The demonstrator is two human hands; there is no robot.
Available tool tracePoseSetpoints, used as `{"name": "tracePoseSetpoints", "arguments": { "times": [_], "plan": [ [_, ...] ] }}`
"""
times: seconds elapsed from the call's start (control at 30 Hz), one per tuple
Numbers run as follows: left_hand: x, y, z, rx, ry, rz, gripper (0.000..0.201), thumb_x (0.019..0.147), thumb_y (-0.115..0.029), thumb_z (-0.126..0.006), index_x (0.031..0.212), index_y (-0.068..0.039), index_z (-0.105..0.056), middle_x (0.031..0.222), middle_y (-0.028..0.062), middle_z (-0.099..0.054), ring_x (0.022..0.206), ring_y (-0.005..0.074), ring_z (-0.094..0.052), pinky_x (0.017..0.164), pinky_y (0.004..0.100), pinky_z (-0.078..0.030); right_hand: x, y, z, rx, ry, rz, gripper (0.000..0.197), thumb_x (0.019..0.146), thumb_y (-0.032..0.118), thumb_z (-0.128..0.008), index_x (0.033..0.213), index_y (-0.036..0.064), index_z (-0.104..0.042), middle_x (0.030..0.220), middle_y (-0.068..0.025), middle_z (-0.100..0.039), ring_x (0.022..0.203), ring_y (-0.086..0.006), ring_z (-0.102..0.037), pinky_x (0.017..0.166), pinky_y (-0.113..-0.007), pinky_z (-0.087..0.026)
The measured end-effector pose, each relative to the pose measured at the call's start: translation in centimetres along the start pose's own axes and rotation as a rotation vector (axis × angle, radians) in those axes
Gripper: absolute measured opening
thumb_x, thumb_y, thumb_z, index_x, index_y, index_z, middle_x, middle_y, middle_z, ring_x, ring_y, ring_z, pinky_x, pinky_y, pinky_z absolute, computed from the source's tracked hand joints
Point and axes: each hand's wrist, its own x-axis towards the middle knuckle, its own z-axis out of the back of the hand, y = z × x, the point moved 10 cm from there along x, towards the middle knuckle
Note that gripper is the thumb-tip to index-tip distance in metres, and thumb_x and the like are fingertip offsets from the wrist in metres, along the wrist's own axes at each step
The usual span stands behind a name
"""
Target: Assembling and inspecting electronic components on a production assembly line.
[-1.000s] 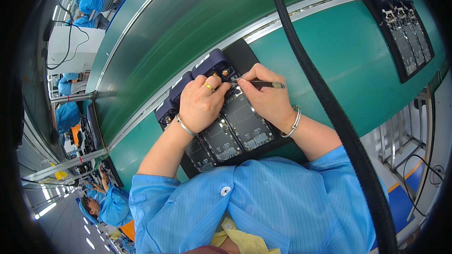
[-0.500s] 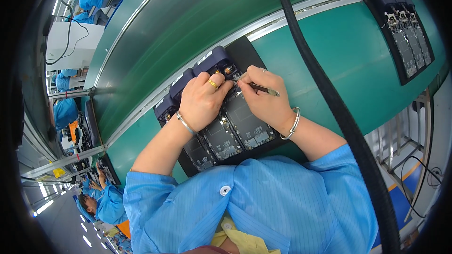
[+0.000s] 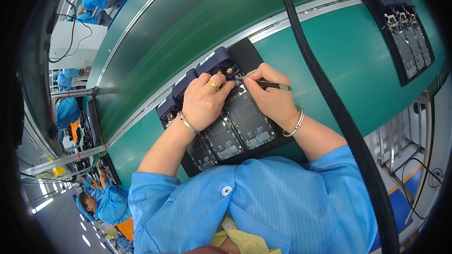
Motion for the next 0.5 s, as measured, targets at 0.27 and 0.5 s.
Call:
{"name": "tracePoseSetpoints", "arguments": {
  "times": [0.27, 0.5],
  "plan": [
    [0.5, -0.1, 0.1, 0.025, 0.061, -0.001, 0.026, 0.072, -0.008, -0.068, 0.098, -0.012, -0.072, 0.093, -0.0002, -0.056, 0.075, 0.0189, -0.052, 0.063, 0.0319, -0.046, -0.1, 0.8, 0.0, -0.01, 0.009, 0.029, 0.009, 0.084, -0.007, -0.067, 0.084, -0.0012, -0.061, 0.091, -0.0094, -0.07, 0.08, -0.0098, -0.063, 0.071, -0.024, -0.05],
    [0.2, -0.1, 0.2, 0.012, 0.034, -0.021, 0.031, 0.07, -0.007, -0.067, 0.101, -0.012, -0.07, 0.093, -0.0004, -0.056, 0.078, 0.0187, -0.053, 0.064, 0.0319, -0.046, 0.0, 0.6, -0.1, 0.011, 0.002, -0.007, 0.009, 0.084, -0.007, -0.068, 0.084, -0.0008, -0.061, 0.091, -0.0093, -0.07, 0.08, -0.0098, -0.063, 0.071, -0.024, -0.05]
  ]
}}
